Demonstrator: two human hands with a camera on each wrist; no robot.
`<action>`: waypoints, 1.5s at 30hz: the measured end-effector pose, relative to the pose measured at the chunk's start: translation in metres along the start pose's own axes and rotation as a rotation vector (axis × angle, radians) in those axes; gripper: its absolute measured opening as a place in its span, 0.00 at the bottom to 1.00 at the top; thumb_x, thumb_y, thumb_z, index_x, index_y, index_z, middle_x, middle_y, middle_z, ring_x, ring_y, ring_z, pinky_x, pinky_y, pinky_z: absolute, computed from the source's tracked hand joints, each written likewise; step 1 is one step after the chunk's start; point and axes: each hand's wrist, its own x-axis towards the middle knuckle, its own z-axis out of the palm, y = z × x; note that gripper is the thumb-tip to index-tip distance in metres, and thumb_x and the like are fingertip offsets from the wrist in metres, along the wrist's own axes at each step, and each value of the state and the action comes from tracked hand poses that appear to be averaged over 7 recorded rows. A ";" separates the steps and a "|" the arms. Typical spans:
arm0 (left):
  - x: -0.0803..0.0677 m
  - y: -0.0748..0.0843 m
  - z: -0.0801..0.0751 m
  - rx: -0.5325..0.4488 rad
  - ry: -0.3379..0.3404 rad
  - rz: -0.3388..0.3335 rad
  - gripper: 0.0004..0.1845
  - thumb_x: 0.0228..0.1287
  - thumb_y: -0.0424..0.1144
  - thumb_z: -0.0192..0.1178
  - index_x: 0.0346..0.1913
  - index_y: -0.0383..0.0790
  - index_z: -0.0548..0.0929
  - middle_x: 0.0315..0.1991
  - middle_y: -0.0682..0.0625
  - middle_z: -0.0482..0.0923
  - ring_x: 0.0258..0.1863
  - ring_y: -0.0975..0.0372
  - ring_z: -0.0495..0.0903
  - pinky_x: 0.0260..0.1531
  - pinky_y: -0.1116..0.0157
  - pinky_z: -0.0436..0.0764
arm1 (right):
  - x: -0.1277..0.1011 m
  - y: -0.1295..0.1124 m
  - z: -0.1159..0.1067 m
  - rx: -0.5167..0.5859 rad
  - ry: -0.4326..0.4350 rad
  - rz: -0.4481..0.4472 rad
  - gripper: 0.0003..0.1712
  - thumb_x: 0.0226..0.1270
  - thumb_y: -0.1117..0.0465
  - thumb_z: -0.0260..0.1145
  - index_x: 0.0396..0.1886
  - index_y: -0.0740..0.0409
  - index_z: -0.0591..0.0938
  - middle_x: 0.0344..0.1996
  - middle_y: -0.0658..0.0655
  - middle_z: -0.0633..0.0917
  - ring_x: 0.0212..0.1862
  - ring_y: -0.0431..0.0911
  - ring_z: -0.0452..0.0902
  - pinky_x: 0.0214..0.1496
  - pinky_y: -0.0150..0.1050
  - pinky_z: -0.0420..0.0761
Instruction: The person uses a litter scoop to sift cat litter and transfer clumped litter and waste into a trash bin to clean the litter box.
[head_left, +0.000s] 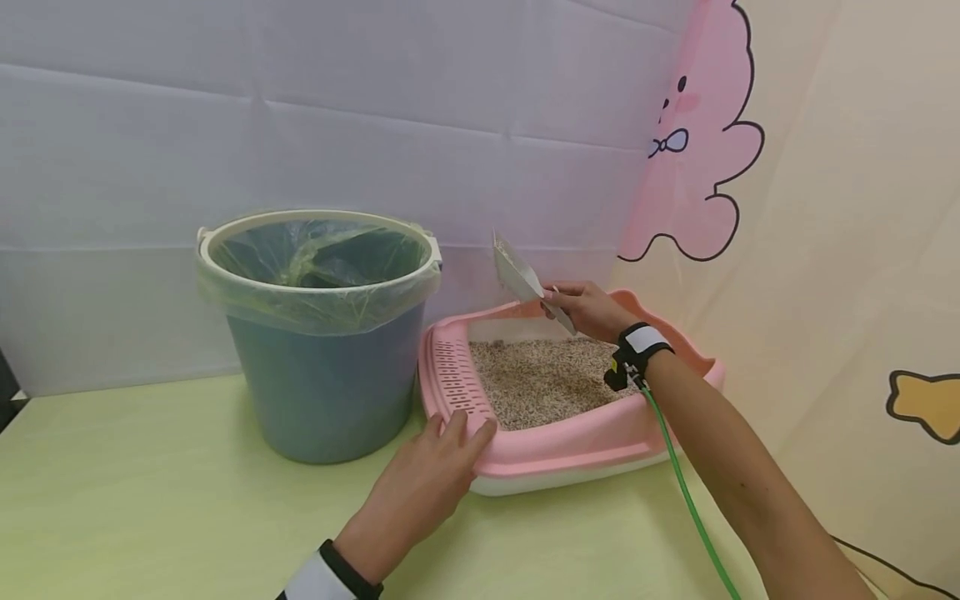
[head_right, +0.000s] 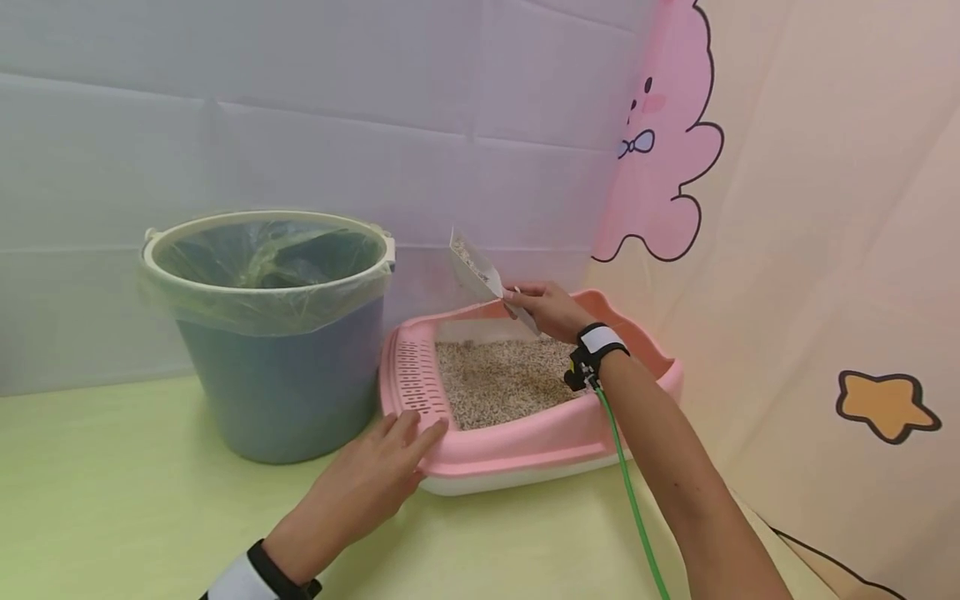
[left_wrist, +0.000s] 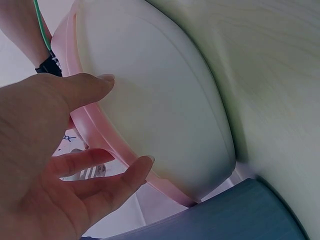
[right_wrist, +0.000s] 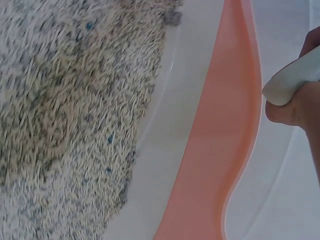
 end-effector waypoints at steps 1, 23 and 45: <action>0.000 0.000 0.000 -0.001 0.000 0.001 0.32 0.58 0.45 0.78 0.64 0.50 0.76 0.48 0.43 0.82 0.35 0.53 0.83 0.21 0.63 0.81 | 0.001 0.000 0.001 0.029 0.002 -0.012 0.27 0.86 0.57 0.53 0.77 0.61 0.71 0.52 0.50 0.82 0.54 0.47 0.76 0.62 0.41 0.75; 0.000 -0.001 -0.001 0.002 -0.006 0.007 0.31 0.60 0.45 0.77 0.65 0.49 0.76 0.50 0.42 0.82 0.37 0.51 0.85 0.21 0.63 0.82 | -0.022 -0.018 -0.037 -0.894 -0.159 0.074 0.16 0.77 0.55 0.68 0.52 0.61 0.90 0.31 0.55 0.91 0.32 0.41 0.80 0.38 0.38 0.77; -0.001 0.001 -0.003 0.006 0.003 0.010 0.30 0.60 0.44 0.77 0.63 0.48 0.76 0.49 0.42 0.82 0.35 0.52 0.85 0.21 0.63 0.81 | -0.073 -0.038 -0.092 -1.136 -0.230 0.204 0.17 0.73 0.57 0.71 0.53 0.64 0.89 0.39 0.56 0.91 0.36 0.46 0.84 0.38 0.39 0.82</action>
